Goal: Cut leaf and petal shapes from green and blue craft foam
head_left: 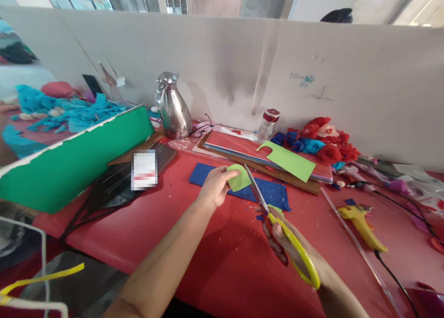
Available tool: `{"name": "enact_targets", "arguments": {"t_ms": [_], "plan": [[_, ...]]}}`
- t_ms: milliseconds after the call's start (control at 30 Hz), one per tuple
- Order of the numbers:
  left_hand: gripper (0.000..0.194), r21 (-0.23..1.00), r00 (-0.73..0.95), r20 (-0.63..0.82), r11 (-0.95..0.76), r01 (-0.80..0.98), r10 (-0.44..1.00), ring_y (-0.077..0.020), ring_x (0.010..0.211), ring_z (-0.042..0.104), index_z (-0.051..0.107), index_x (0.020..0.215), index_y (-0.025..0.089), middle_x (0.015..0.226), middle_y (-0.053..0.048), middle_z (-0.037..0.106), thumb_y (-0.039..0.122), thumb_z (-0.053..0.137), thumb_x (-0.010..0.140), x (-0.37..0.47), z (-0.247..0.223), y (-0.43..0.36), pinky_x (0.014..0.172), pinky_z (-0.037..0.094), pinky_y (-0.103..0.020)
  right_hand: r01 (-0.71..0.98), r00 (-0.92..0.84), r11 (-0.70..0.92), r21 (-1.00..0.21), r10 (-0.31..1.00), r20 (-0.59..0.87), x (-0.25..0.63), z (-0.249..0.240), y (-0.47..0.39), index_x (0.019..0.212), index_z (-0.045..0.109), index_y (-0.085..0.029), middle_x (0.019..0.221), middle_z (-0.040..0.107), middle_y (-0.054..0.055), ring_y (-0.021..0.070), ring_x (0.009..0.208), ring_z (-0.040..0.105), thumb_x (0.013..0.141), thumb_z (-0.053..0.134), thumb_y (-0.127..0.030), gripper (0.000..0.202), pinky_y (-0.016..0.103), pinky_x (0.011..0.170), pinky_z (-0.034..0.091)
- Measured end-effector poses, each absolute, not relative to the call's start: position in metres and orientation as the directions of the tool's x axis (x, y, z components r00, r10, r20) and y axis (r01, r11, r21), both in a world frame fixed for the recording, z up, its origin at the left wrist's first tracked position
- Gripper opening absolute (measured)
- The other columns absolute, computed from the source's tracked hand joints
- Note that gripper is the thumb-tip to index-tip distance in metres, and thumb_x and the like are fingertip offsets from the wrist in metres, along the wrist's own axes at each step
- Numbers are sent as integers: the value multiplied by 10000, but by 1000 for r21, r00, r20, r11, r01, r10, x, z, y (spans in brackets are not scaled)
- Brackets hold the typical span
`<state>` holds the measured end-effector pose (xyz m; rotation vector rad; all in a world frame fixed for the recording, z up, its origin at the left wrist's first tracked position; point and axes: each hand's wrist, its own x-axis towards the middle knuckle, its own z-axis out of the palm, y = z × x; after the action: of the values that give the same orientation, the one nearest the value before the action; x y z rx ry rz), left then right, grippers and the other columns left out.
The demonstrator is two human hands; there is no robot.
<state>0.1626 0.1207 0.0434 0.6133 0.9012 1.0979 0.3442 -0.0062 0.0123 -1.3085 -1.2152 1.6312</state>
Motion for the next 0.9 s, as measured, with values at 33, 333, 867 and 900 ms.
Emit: {"name": "enact_targets", "arguments": {"t_ms": [33,333,867,900], "plan": [[176,801,179,-309,357,-481,934,-106,514,569,590,580,148,558,0,626,169,761,542,163,43,121,530,431,-229,45,-247,-298,-953,921,-300,344,12,-6,1120,482,-253,666,358,-66,56,467,257,791,508,-743,590,165,378,246],[131,792,186,-323,373,-484,928,-111,526,588,617,592,137,564,-6,641,140,741,550,162,44,122,552,455,-236,41,-195,-322,-946,926,-324,345,10,-4,1149,515,-239,614,393,-83,43,387,255,774,570,-711,605,149,298,245],[124,787,227,-331,401,-470,916,-125,564,603,656,628,126,615,-22,663,124,754,552,159,43,126,612,475,-262,160,-109,-357,-920,920,-376,340,20,-3,1023,497,-234,592,399,-90,39,346,277,793,513,-728,545,139,260,242],[117,784,231,-334,405,-470,914,-126,569,607,661,634,124,620,-25,667,120,748,555,159,43,126,619,480,-262,158,-99,-353,-922,924,-370,340,20,-3,1025,511,-230,585,405,-90,39,344,278,790,522,-724,548,138,261,235]]}}
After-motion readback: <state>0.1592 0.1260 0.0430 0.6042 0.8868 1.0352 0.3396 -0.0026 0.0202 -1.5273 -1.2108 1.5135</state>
